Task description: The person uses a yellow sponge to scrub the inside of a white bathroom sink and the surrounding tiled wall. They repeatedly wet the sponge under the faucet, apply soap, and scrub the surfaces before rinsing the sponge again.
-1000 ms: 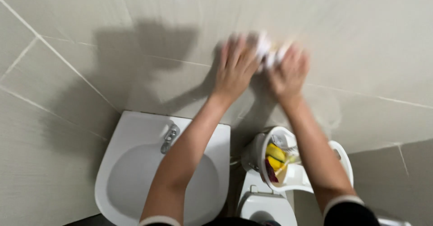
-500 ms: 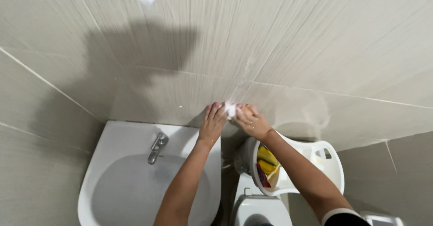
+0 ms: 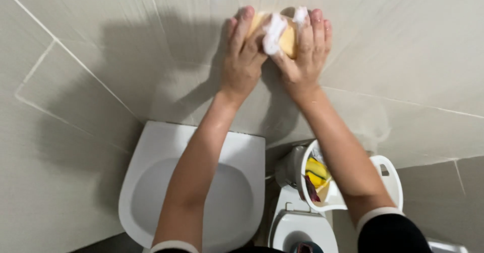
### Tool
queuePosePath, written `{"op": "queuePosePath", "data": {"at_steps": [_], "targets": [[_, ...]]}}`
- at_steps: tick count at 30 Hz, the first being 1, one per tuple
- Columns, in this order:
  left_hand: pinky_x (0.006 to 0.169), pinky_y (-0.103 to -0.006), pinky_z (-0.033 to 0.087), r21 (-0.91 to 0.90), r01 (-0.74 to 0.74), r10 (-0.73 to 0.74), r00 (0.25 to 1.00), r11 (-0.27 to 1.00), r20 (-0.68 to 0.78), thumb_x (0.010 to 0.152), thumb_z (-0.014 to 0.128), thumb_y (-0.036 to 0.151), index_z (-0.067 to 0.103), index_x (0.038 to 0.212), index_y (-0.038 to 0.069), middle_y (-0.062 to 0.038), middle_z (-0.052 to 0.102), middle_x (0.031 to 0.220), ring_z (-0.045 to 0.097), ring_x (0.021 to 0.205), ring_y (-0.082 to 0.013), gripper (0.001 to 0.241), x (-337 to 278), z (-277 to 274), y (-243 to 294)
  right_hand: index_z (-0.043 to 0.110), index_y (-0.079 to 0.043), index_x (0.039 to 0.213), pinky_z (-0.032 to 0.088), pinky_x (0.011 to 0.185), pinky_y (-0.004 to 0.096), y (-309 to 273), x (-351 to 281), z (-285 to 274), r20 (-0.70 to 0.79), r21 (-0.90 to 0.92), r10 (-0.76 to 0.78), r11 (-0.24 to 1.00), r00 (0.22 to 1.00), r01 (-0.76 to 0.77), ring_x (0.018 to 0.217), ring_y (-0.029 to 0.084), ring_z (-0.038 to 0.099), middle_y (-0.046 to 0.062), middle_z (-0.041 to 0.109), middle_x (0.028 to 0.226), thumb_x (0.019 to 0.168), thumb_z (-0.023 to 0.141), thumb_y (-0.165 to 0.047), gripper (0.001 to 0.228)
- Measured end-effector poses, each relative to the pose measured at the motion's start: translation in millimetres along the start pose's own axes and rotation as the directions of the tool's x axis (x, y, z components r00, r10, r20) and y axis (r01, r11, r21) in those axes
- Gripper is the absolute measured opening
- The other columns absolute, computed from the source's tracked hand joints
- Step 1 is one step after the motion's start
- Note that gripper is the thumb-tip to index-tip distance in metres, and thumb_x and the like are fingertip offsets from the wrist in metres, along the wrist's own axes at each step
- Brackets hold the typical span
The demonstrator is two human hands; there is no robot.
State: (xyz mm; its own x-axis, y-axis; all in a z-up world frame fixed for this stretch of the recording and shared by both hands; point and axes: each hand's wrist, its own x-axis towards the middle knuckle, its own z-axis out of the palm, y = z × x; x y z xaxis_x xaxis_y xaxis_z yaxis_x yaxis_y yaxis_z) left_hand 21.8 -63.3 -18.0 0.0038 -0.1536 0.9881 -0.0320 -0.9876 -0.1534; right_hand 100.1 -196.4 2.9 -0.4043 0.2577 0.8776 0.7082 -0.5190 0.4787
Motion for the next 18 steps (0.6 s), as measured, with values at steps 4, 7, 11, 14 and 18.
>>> {"op": "queuePosePath", "data": {"at_steps": [4,7,11,14,18], "targets": [[0.118,-0.0587,0.040,-0.056,0.049,-0.048,0.999,0.997,0.007,0.105,0.057,0.020,0.075,0.113,0.010,-0.008,0.060,0.141,0.048,0.139,-0.0412,0.022,-79.2,-5.0,-17.1,0.077,-0.020,0.117,0.043,0.101,0.071,-51.6,-73.8,24.5,0.032,-0.017,0.041,0.999,0.999,-0.040,0.124,0.058,0.055,0.031,0.061,0.134,0.100,0.073,-0.026,0.018],[0.118,-0.0489,0.041,-0.138,0.353,-0.344,0.935,0.925,0.083,0.100,0.067,0.028,0.069,0.124,0.009,-0.009,0.055,0.149,0.047,0.143,-0.0312,0.031,-215.4,-8.4,-16.1,0.071,-0.012,0.121,0.038,0.105,0.072,-110.3,-164.5,15.7,0.318,0.206,-0.032,0.978,0.948,-0.036,0.135,0.054,0.047,0.026,0.053,0.145,0.096,0.075,-0.038,0.037],[0.107,-0.0546,0.049,-0.045,0.193,-0.166,0.924,0.980,0.346,0.094,0.069,0.017,0.067,0.104,0.013,-0.005,0.061,0.127,0.060,0.124,-0.0336,0.011,-322.8,-45.6,-1.6,0.069,-0.023,0.115,0.041,0.106,0.062,-176.3,-286.3,-11.6,0.472,0.238,-0.071,0.970,0.879,-0.049,0.126,0.043,0.053,0.017,0.057,0.134,0.103,0.055,-0.033,0.021],[0.111,-0.0536,0.047,-0.081,0.089,-0.033,0.846,0.993,0.532,0.094,0.071,0.023,0.070,0.097,0.020,0.004,0.057,0.128,0.056,0.130,-0.0291,0.005,-326.2,-79.3,-3.4,0.070,-0.027,0.113,0.038,0.108,0.059,-206.3,-348.7,-31.2,0.551,0.251,-0.046,0.961,0.833,-0.113,0.131,0.037,0.048,0.011,0.055,0.137,0.100,0.058,-0.026,0.017],[0.118,-0.0495,0.041,-0.095,-0.005,0.065,0.762,0.996,0.645,0.096,0.067,0.036,0.070,0.108,0.024,0.013,0.052,0.147,0.046,0.144,-0.0195,0.016,-277.6,-97.1,-22.7,0.071,-0.026,0.107,0.035,0.103,0.057,-199.4,-340.3,-44.0,0.619,0.260,-0.019,0.948,0.785,-0.183,0.122,0.035,0.046,0.007,0.052,0.129,0.100,0.064,-0.024,0.010]]}}
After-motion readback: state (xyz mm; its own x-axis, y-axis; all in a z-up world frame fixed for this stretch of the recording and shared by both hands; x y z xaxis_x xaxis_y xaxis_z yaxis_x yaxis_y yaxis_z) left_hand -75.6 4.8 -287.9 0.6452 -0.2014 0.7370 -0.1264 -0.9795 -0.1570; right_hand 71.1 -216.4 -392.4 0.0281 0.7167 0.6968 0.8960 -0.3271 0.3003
